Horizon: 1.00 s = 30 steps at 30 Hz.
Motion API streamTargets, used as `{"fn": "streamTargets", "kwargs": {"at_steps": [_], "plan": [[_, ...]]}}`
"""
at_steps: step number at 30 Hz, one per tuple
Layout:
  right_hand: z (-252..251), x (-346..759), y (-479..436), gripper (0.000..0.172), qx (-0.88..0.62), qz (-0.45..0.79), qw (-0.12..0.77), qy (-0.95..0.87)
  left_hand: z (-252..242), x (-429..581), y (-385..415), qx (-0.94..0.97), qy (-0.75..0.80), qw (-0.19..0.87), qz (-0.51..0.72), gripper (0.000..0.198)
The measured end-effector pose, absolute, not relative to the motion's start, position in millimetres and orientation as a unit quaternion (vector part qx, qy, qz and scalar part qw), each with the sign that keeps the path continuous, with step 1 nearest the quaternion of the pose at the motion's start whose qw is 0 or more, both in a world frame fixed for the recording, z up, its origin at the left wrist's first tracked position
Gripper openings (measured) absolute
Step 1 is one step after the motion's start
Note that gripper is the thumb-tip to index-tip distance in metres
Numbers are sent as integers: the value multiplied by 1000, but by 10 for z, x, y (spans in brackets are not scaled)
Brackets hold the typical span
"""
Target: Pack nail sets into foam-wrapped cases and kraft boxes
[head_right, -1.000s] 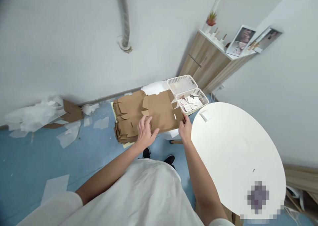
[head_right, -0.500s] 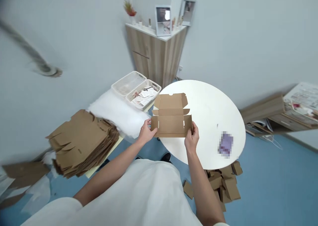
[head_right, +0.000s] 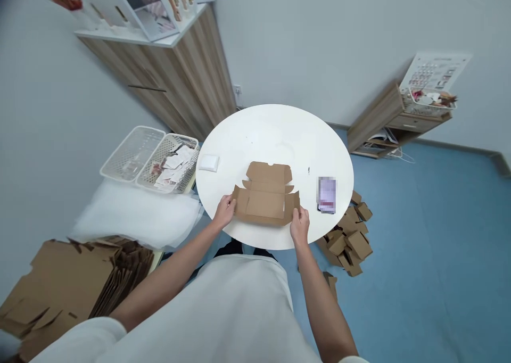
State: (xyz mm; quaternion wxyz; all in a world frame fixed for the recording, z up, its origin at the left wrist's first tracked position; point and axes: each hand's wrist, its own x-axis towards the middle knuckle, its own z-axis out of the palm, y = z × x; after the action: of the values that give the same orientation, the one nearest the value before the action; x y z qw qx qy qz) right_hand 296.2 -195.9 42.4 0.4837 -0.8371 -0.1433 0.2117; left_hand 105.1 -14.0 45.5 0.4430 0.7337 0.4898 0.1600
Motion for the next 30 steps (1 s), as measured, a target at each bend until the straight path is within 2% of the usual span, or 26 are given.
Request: {"fn": "streamTargets", "kwargs": {"at_steps": [5,11,14,19,24,27,30], "plan": [[335,2947,-1921,29,-846,252,435,-176,235,997,90,727,477,478,125,29],[245,2915,-1838,35,-853,288,388,-195,90,969,311,707,466,525,86,45],[236,2886,-1829,47,-862,292,375,-179,92,931,353,745,470,468,72,53],[299,2909,-1788,60,-914,230,292,-166,261,865,309,880,362,291,102,55],[415,3157,-1539,56,-925,190,255,-206,433,943,143,962,179,207,-13,71],[430,3391,-1302,53,-912,234,259,-216,419,1039,46,969,167,166,-75,79],[383,3604,-1087,54,-900,280,266,-202,356,1120,-1,965,191,138,-114,78]]}}
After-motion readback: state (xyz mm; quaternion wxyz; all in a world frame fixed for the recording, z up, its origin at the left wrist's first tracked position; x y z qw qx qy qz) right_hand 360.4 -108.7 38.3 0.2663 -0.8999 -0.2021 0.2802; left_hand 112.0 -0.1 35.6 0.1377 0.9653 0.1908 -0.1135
